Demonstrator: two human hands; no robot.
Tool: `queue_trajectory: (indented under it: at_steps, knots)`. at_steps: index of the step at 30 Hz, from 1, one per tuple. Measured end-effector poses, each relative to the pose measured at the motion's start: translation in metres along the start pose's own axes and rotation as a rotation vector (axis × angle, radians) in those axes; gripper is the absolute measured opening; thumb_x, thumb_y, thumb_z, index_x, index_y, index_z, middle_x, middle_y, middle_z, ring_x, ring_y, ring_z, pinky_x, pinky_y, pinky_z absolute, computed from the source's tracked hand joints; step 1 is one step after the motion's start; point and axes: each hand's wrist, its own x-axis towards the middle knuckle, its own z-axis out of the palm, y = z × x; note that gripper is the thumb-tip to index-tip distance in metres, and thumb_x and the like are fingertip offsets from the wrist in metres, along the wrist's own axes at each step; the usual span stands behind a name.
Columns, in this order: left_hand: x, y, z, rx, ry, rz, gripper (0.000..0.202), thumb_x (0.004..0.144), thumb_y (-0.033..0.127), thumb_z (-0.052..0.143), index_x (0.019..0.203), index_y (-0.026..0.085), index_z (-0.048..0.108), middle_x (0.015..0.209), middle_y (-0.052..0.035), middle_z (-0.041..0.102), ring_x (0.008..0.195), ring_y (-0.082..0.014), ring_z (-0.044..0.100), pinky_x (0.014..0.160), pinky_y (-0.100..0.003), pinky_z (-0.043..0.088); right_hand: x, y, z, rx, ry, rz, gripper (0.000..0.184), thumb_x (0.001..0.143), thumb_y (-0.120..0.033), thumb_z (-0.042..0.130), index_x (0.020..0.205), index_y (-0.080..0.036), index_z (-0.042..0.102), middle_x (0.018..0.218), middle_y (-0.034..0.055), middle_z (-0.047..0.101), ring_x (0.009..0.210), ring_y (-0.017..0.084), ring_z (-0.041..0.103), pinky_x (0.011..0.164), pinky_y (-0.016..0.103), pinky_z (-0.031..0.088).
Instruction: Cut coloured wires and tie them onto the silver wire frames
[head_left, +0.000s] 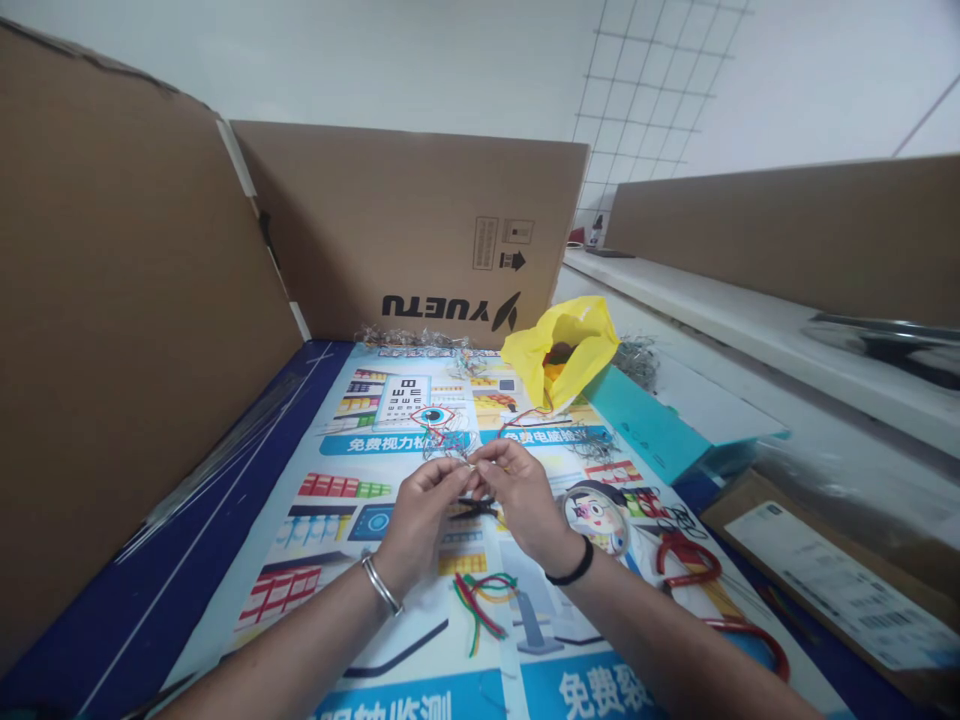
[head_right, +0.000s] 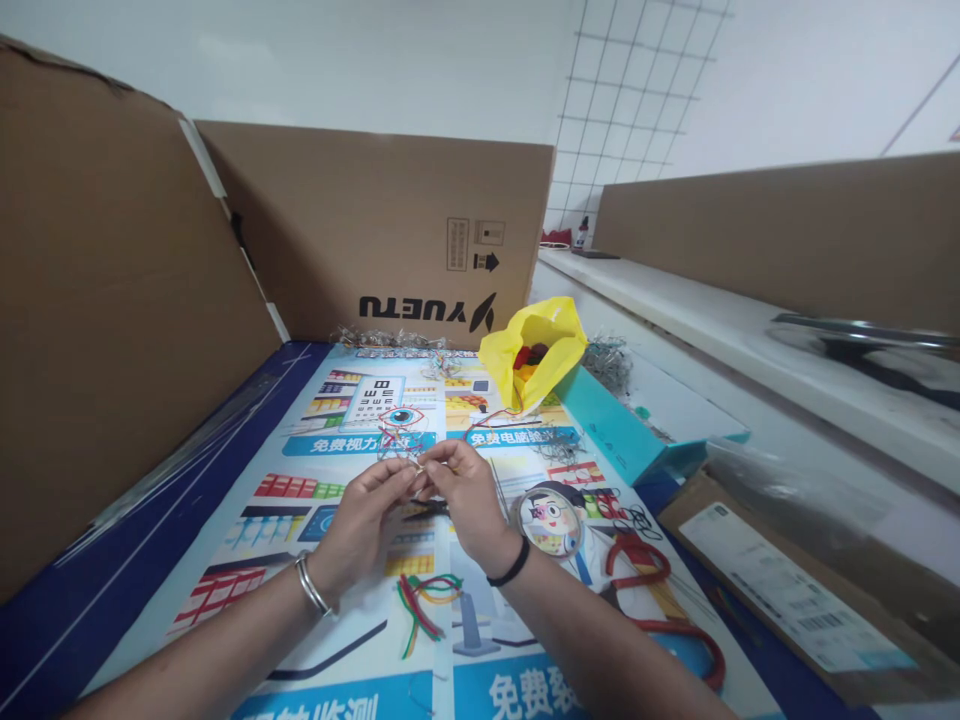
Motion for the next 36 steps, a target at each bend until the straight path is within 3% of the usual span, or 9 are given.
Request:
queue_trajectory:
  at_steps: [13, 22, 26, 30, 33, 36]
  knots:
    - [0.003, 0.003, 0.001, 0.187, 0.122, 0.020, 0.020, 0.074, 0.027, 0.063, 0.062, 0.015, 0.052, 0.055, 0.0046, 0.051, 0.051, -0.0078, 0.042, 0.051, -0.018, 0.034, 0.000, -0.005, 0.005, -0.105, 0.027, 0.054, 0.015, 0.070, -0.027, 0.068, 0.076, -0.017, 0.059, 0.065, -0.0016, 0.062, 0.058, 0.011, 0.060, 0.056, 0.023, 0.049]
    - [0.007, -0.006, -0.008, 0.414, 0.153, 0.066, 0.024, 0.082, 0.031, 0.052, 0.062, 0.018, 0.044, 0.055, 0.0058, 0.043, 0.054, -0.0097, 0.038, 0.053, -0.020, 0.032, 0.002, 0.001, -0.001, -0.285, -0.029, 0.006, 0.010, 0.075, -0.026, 0.060, 0.083, -0.020, 0.060, 0.070, -0.0021, 0.062, 0.061, 0.013, 0.062, 0.056, 0.024, 0.050]
    - [0.007, -0.008, -0.009, 0.435, 0.136, 0.076, 0.024, 0.083, 0.032, 0.050, 0.063, 0.018, 0.043, 0.056, 0.0059, 0.042, 0.055, -0.0103, 0.037, 0.054, -0.021, 0.032, 0.002, 0.002, -0.004, -0.562, -0.037, -0.069, 0.017, 0.076, -0.014, 0.053, 0.085, -0.022, 0.065, 0.075, -0.0016, 0.065, 0.067, 0.013, 0.062, 0.064, 0.025, 0.050]
    - [0.007, -0.008, -0.009, 0.439, 0.133, 0.063, 0.024, 0.081, 0.032, 0.051, 0.063, 0.018, 0.044, 0.055, 0.0057, 0.043, 0.055, -0.0106, 0.038, 0.054, -0.021, 0.033, 0.002, 0.001, -0.006, -0.862, -0.020, -0.264, 0.022, 0.076, -0.009, 0.052, 0.083, -0.023, 0.068, 0.080, 0.0000, 0.068, 0.075, 0.014, 0.062, 0.071, 0.026, 0.048]
    - [0.007, -0.007, -0.008, 0.431, 0.147, 0.061, 0.022, 0.080, 0.032, 0.052, 0.064, 0.018, 0.047, 0.056, 0.0054, 0.044, 0.054, -0.0107, 0.039, 0.053, -0.021, 0.033, 0.003, 0.002, -0.009, -0.977, -0.056, -0.386, 0.022, 0.078, -0.009, 0.052, 0.085, -0.021, 0.068, 0.083, 0.0026, 0.069, 0.080, 0.016, 0.061, 0.076, 0.028, 0.047]
    - [0.007, -0.007, -0.007, 0.432, 0.174, 0.068, 0.019, 0.079, 0.031, 0.054, 0.066, 0.018, 0.049, 0.057, 0.0052, 0.046, 0.055, -0.0103, 0.040, 0.054, -0.020, 0.034, 0.003, 0.003, -0.011, -0.991, -0.050, -0.389, 0.019, 0.079, -0.010, 0.051, 0.083, -0.019, 0.067, 0.080, 0.0034, 0.067, 0.077, 0.016, 0.061, 0.073, 0.027, 0.047]
